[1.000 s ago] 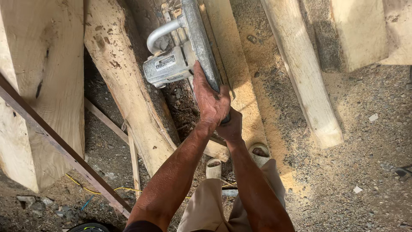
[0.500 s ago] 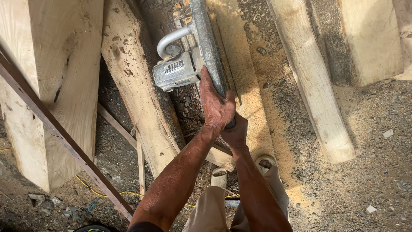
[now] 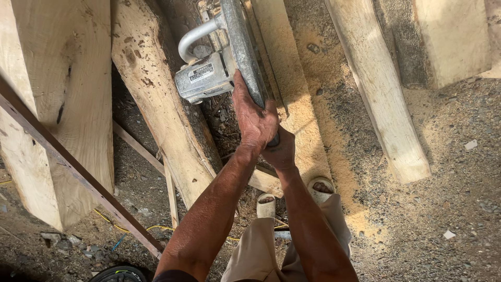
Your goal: The person uses a large circular saw to cut through thick wooden beams. They guide the saw with both hands along the length of the wood, repositioning themselves and the saw as the cut progresses through multiple large timber pieces.
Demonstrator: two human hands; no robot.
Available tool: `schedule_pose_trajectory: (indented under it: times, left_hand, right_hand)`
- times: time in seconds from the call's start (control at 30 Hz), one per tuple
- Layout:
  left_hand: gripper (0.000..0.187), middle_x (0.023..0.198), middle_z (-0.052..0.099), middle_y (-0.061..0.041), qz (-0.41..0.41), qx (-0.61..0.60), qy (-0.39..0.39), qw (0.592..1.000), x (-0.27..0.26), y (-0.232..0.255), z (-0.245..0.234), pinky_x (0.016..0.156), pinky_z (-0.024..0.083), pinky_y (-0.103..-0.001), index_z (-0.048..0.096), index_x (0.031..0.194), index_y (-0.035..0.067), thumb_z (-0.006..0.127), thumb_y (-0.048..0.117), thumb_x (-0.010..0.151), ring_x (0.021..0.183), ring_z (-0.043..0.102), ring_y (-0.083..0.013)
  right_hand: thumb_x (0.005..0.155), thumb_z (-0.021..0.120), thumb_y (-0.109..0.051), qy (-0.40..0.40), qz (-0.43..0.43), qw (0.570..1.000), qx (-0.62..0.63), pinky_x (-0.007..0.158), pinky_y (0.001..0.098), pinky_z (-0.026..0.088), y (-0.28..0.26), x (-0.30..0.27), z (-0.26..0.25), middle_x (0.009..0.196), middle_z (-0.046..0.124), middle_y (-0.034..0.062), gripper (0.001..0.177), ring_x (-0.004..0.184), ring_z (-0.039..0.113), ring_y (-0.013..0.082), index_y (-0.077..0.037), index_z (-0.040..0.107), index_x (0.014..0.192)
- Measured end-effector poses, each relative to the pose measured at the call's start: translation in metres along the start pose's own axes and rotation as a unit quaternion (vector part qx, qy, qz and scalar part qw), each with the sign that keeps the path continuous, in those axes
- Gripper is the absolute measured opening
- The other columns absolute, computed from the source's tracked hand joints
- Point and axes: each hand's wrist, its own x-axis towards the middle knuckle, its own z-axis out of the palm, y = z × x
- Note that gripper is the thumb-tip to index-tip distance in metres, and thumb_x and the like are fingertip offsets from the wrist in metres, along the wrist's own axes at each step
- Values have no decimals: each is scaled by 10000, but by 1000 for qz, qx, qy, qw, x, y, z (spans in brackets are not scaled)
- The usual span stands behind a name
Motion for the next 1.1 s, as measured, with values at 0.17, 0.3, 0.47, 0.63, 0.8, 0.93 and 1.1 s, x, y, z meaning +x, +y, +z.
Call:
schedule_pose_trajectory:
  times: [0.17,0.3,0.47,0.63,0.8,0.93,1.1]
  left_hand:
    - [1017,1556,321,-334,-4,-8,5,1000,1,2,1,1277,241,-515,86,1603,-88,634,45,757,1496,316,-456]
    - [1015,1577,279,-347,20,-41,7,999,1,2,1,1289,210,-524,79,1604,-99,625,22,757,1524,266,-468]
    - [994,1546,324,-326,-2,-32,-5,999,0,2,-1,1288,244,-508,86,1604,-108,604,35,769,1494,326,-448]
    - [980,1560,289,-345,39,-26,9,999,4,-3,0,1290,232,-518,82,1599,-123,607,22,785,1509,295,-465]
    - [1019,1535,309,-332,7,-35,-13,999,12,0,-3,1273,241,-518,65,1604,-95,641,18,771,1500,301,-459]
    - [1023,1538,294,-331,20,-33,-11,999,19,2,-3,1280,243,-522,49,1616,-74,636,7,782,1511,284,-461]
    - [1014,1546,286,-323,19,-44,-5,999,22,-1,-3,1281,263,-522,43,1613,-77,625,12,787,1516,290,-455]
  right_hand:
    - [784,893,-313,-17,7,998,59,782,329,642,-2,2,-4,970,789,96,497,894,786,179,-23,703,1141]
    - [778,905,-314,-14,14,1000,23,808,331,648,1,2,-3,965,790,102,505,887,791,186,-22,703,1137]
    - [773,905,-314,-7,20,1000,11,788,342,650,4,2,-2,949,788,112,490,868,796,190,-18,713,1113]
    - [780,890,-307,10,8,1000,0,735,352,636,1,5,0,925,785,123,454,838,794,206,-3,724,1073]
    - [799,889,-332,14,21,1000,-4,720,338,658,3,13,6,899,790,110,442,794,797,188,-14,726,1058]
    - [781,896,-345,9,26,999,-17,712,330,653,3,20,7,894,795,113,462,774,794,184,-11,734,1057]
    - [816,868,-342,11,1,1000,0,755,343,661,-1,23,7,944,786,117,533,841,798,189,7,695,1181]
